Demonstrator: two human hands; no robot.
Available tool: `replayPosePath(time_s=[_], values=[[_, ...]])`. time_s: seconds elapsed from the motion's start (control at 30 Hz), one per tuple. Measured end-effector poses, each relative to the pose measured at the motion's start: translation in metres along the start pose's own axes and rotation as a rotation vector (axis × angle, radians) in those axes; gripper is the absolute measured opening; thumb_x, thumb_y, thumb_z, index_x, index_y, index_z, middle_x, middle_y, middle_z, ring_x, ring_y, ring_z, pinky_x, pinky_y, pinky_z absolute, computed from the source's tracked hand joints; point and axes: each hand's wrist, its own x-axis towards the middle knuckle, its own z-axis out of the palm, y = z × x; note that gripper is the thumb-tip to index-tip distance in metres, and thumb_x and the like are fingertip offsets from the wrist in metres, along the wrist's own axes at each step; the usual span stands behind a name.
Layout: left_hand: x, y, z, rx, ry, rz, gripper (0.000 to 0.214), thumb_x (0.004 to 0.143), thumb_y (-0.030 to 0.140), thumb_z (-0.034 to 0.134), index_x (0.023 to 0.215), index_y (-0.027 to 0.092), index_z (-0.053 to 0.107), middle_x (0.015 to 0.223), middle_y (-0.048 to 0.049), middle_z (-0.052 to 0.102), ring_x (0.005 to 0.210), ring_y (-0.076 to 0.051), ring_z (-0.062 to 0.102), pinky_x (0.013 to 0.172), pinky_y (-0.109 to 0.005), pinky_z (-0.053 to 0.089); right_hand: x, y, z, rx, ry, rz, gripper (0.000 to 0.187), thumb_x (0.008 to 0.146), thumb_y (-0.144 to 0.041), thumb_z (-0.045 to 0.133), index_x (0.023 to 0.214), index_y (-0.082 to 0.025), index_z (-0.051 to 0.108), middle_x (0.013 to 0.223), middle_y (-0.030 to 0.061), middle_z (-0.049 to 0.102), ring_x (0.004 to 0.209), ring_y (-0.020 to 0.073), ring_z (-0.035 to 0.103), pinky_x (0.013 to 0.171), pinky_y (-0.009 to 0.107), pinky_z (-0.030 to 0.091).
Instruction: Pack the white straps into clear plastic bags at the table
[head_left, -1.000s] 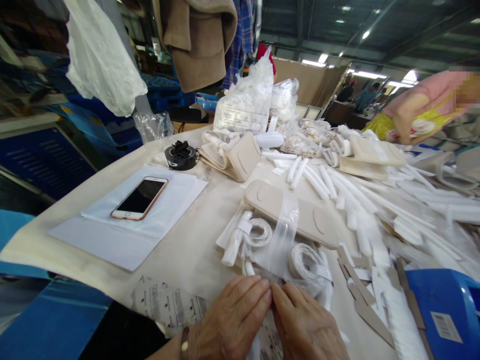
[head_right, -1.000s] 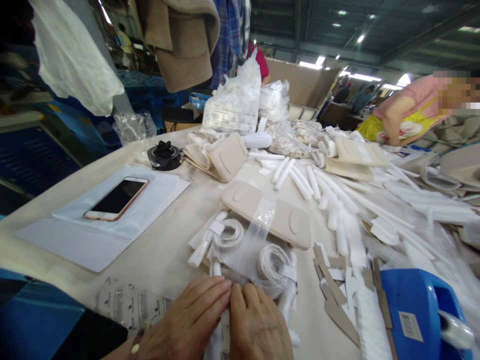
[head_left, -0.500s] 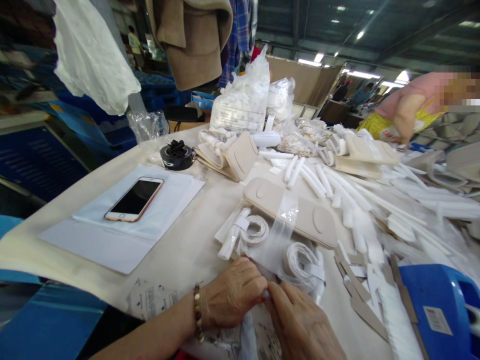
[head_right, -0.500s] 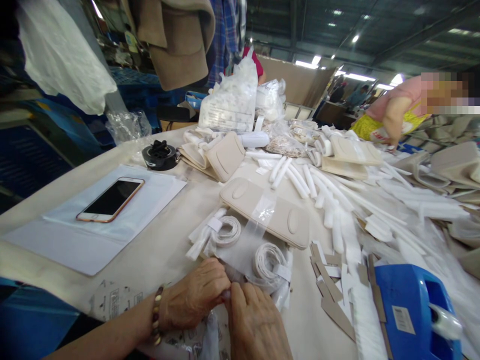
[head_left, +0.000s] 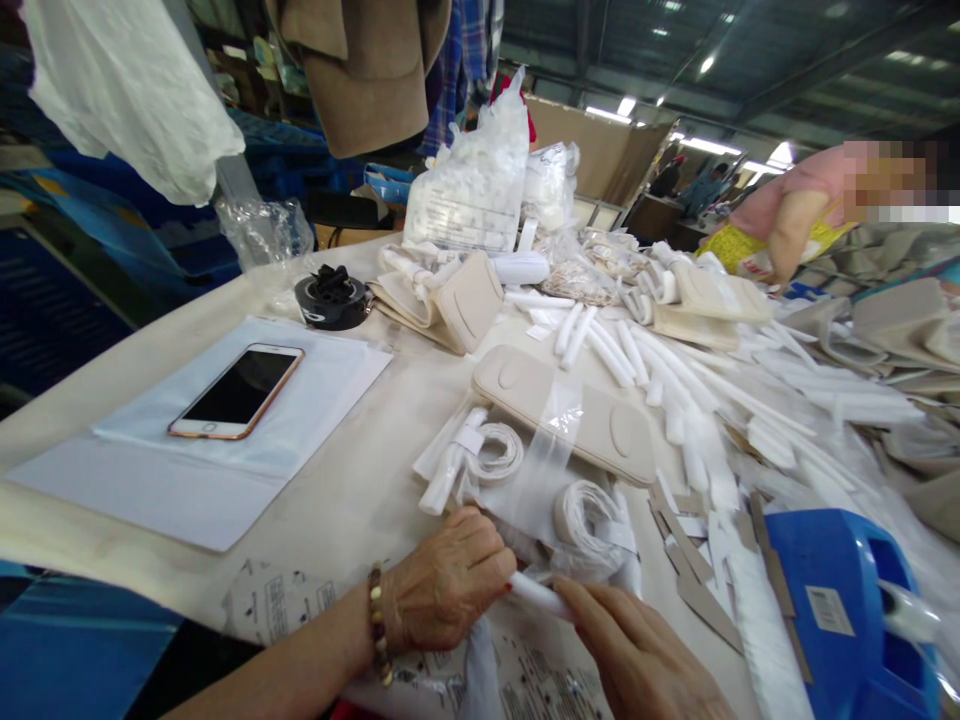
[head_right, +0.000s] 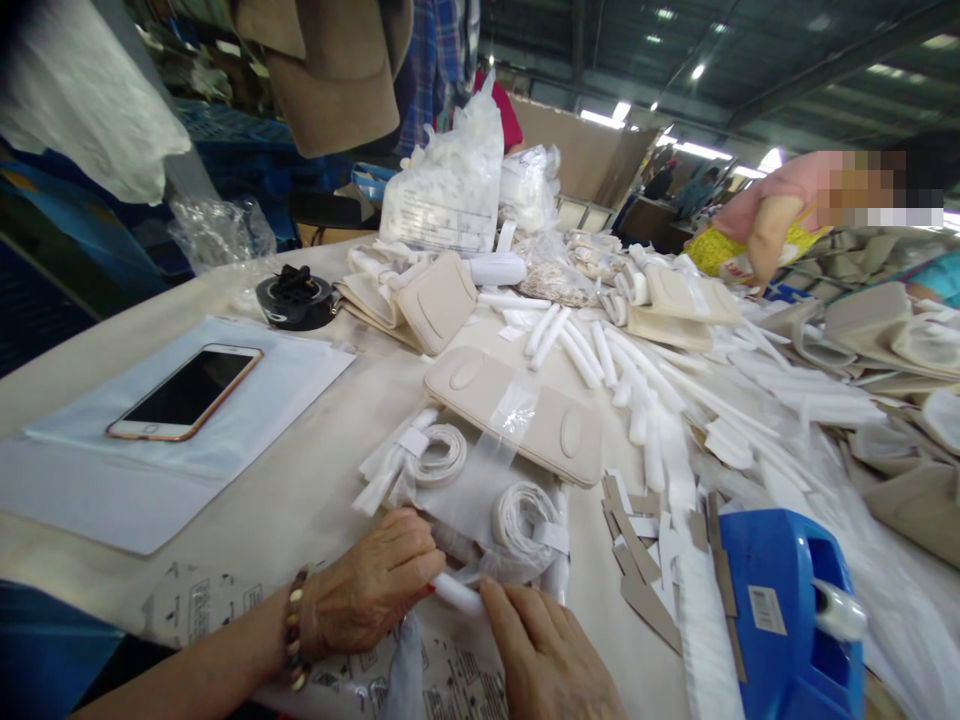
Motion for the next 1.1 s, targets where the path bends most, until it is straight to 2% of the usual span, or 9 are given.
replayPosePath(time_s=[0.17, 0.4, 0.53, 0.63, 0.73, 0.83, 0.93, 1.03, 1.1], values=[[0.0, -0.001, 0.001, -0.01, -0.007, 0.001, 0.022, 0.093, 0.014, 0.027, 0.084, 0.015, 0.047, 0.075, -0.0031, 0.05, 0.071, -0.017, 0.042, 0.072, -0.033, 0.034, 0.0, 0.007, -0.008, 0.036, 0.099, 0.062, 0.021, 0.093, -0.023, 0.041, 0.11, -0.019, 0.052, 0.088, 0.0065, 0.068, 0.075, 0.0162, 0.066, 0.063, 0.024, 0.056], [-0.001, -0.002, 0.003, -0.045, -0.006, -0.018, 0.021, 0.094, 0.015, 0.028, 0.084, 0.015, 0.046, 0.076, -0.0028, 0.049, 0.071, -0.016, 0.04, 0.073, -0.032, 0.033, 0.003, 0.008, -0.034, 0.21, -0.06, 0.097, 0.031, 0.091, -0.012, 0.042, 0.12, -0.02, 0.048, 0.103, 0.0086, 0.062, 0.093, 0.0142, 0.062, 0.08, 0.022, 0.053], [-0.001, -0.001, 0.003, -0.059, -0.004, -0.02, 0.021, 0.094, 0.014, 0.027, 0.085, 0.015, 0.046, 0.076, -0.0029, 0.049, 0.072, -0.016, 0.039, 0.073, -0.032, 0.032, 0.008, 0.004, -0.043, 0.337, -0.066, 0.105, 0.032, 0.089, -0.007, 0.043, 0.118, -0.021, 0.046, 0.096, 0.0047, 0.061, 0.086, 0.0099, 0.061, 0.075, 0.017, 0.052], [-0.001, -0.001, 0.003, -0.052, -0.008, -0.014, 0.022, 0.094, 0.013, 0.027, 0.084, 0.015, 0.046, 0.076, -0.0028, 0.049, 0.071, -0.016, 0.039, 0.073, -0.032, 0.032, 0.009, -0.001, -0.033, 0.349, 0.01, 0.119, 0.029, 0.086, -0.005, 0.041, 0.11, -0.021, 0.047, 0.086, 0.002, 0.059, 0.072, 0.01, 0.06, 0.064, 0.018, 0.05], [-0.002, -0.001, 0.004, -0.057, 0.002, -0.016, 0.022, 0.094, 0.013, 0.027, 0.083, 0.015, 0.046, 0.075, -0.0025, 0.048, 0.071, -0.016, 0.038, 0.072, -0.032, 0.032, 0.008, -0.008, -0.017, 0.323, 0.188, 0.168, 0.027, 0.085, -0.005, 0.039, 0.105, -0.019, 0.049, 0.083, 0.0032, 0.059, 0.069, 0.0119, 0.058, 0.062, 0.021, 0.049], [-0.002, -0.003, 0.005, -0.07, 0.018, -0.021, 0.022, 0.094, 0.014, 0.027, 0.084, 0.015, 0.046, 0.075, -0.0026, 0.048, 0.071, -0.016, 0.039, 0.072, -0.032, 0.033, 0.009, -0.017, -0.006, 0.367, 0.324, 0.32, 0.018, 0.086, -0.011, 0.04, 0.094, -0.02, 0.053, 0.072, -0.0002, 0.055, 0.059, 0.0116, 0.053, 0.056, 0.022, 0.045], [-0.002, -0.003, 0.006, -0.067, 0.03, -0.015, 0.023, 0.094, 0.014, 0.026, 0.084, 0.015, 0.047, 0.074, -0.0026, 0.048, 0.071, -0.016, 0.039, 0.071, -0.032, 0.033, 0.013, -0.024, -0.002, 0.506, 0.386, 0.578, 0.013, 0.086, -0.024, 0.045, 0.081, -0.021, 0.057, 0.058, -0.0048, 0.047, 0.047, 0.0104, 0.043, 0.045, 0.021, 0.036], [-0.002, -0.002, 0.005, -0.063, 0.049, -0.014, 0.024, 0.095, 0.013, 0.025, 0.082, 0.015, 0.046, 0.073, -0.0024, 0.047, 0.07, -0.016, 0.039, 0.07, -0.031, 0.033, 0.017, -0.026, 0.001, 0.786, 0.413, 0.845, 0.019, 0.082, -0.037, 0.051, 0.077, -0.02, 0.06, 0.055, -0.0045, 0.049, 0.048, 0.0109, 0.043, 0.044, 0.02, 0.035], [-0.002, -0.002, 0.005, -0.056, 0.061, -0.012, 0.024, 0.095, 0.014, 0.026, 0.081, 0.015, 0.046, 0.073, -0.0021, 0.047, 0.069, -0.015, 0.038, 0.069, -0.031, 0.033, 0.02, -0.025, 0.003, 0.983, 0.433, 0.929, 0.022, 0.078, -0.04, 0.054, 0.076, -0.019, 0.06, 0.055, -0.0034, 0.052, 0.05, 0.0116, 0.046, 0.046, 0.021, 0.038]])
